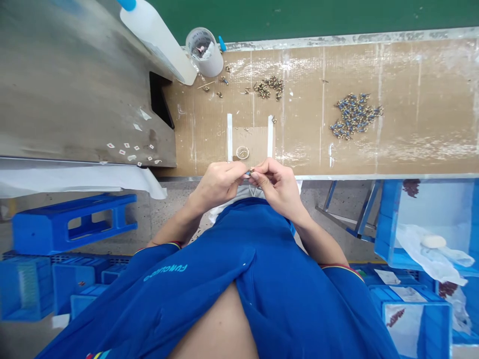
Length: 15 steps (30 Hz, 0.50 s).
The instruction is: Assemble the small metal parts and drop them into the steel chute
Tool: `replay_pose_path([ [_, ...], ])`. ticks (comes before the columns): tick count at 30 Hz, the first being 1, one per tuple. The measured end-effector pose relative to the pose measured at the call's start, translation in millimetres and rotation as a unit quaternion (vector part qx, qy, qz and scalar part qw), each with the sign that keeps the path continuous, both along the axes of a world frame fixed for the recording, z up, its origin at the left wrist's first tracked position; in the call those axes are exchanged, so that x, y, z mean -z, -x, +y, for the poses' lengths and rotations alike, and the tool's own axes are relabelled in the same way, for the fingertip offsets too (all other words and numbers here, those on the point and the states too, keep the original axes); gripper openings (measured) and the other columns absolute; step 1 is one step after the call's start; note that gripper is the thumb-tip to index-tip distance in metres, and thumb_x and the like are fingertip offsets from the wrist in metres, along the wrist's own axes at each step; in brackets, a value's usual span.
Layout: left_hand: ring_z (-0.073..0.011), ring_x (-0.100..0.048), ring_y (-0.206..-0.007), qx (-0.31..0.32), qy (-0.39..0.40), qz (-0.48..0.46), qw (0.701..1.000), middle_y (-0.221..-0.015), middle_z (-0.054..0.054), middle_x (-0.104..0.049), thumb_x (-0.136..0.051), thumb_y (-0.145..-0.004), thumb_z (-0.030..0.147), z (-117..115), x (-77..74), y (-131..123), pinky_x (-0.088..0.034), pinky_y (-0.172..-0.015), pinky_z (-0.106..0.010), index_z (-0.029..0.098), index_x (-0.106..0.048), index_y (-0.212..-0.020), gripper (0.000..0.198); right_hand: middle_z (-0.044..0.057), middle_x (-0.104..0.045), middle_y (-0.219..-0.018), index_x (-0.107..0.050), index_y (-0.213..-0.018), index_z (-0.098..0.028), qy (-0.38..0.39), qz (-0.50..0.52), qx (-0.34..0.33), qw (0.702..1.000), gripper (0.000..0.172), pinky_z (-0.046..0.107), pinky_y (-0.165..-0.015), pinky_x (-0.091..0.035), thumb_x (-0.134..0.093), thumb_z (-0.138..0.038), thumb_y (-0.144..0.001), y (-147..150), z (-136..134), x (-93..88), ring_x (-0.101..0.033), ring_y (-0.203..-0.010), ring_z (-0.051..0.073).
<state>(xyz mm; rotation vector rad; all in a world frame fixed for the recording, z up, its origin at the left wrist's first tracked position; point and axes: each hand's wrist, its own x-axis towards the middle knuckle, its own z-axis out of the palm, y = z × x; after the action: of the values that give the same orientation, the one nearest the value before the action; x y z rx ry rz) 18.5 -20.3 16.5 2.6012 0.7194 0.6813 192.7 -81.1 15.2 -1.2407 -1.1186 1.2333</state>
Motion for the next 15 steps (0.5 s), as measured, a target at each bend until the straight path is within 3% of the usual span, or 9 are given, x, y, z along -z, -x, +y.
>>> replay_pose_path([
  [6, -0.0142, -0.055, -0.057, -0.003, 0.032, 0.036, 0.999, -0.066, -0.003, -0.06, -0.036, -0.098, 0.012, -0.4, 7.8, -4.1, -0.035, -0.054, -0.026, 0.016, -0.058, -0.079, 0.029, 0.002, -0.073, -0.077, -0.06, -0.078, -0.021, 0.024, -0.009, 0.001, 1.0, 0.039, 0.029, -0.064, -0.06, -0.073, -0.057, -0.084, 3.1, 1.6, 1.7, -0.071, -0.069, 0.014],
  [9, -0.0155, -0.062, -0.065, 0.0, 0.116, 0.047, 0.992, -0.073, -0.006, -0.067, -0.039, -0.1, 0.017, 6.5, 8.8, -0.7, -0.042, -0.058, -0.026, 0.014, -0.063, -0.085, 0.029, 0.002, -0.072, -0.074, -0.062, -0.079, -0.02, 0.039, 0.0, -0.01, 0.999, 0.039, 0.029, -0.065, -0.059, -0.072, -0.058, -0.085, 2.4, 4.5, 12.3, -0.069, -0.068, 0.014],
  [12, -0.0161, -0.067, -0.069, -0.012, 0.264, 0.061, 0.963, -0.078, -0.004, -0.072, -0.05, -0.101, 0.035, 12.2, -6.4, 35.7, -0.049, -0.062, -0.025, 0.015, -0.068, -0.109, 0.029, 0.001, -0.07, -0.072, -0.064, -0.079, -0.02, 0.052, -0.032, 0.045, 0.997, 0.039, 0.029, -0.067, -0.057, -0.073, -0.057, -0.083, -20.9, 6.1, 35.3, -0.065, -0.066, 0.013],
  [15, -0.0167, -0.07, -0.065, -0.082, 0.386, 0.047, 0.918, -0.078, 0.0, -0.076, -0.055, -0.096, 0.054, 9.5, -33.0, 107.0, -0.051, -0.054, -0.025, 0.025, -0.072, -0.107, 0.035, 0.001, -0.069, -0.073, -0.066, -0.077, -0.019, 0.049, -0.149, 0.229, 0.961, 0.036, 0.031, -0.071, -0.054, -0.074, -0.054, -0.079, -75.9, 5.7, 64.2, -0.063, -0.07, 0.014],
])
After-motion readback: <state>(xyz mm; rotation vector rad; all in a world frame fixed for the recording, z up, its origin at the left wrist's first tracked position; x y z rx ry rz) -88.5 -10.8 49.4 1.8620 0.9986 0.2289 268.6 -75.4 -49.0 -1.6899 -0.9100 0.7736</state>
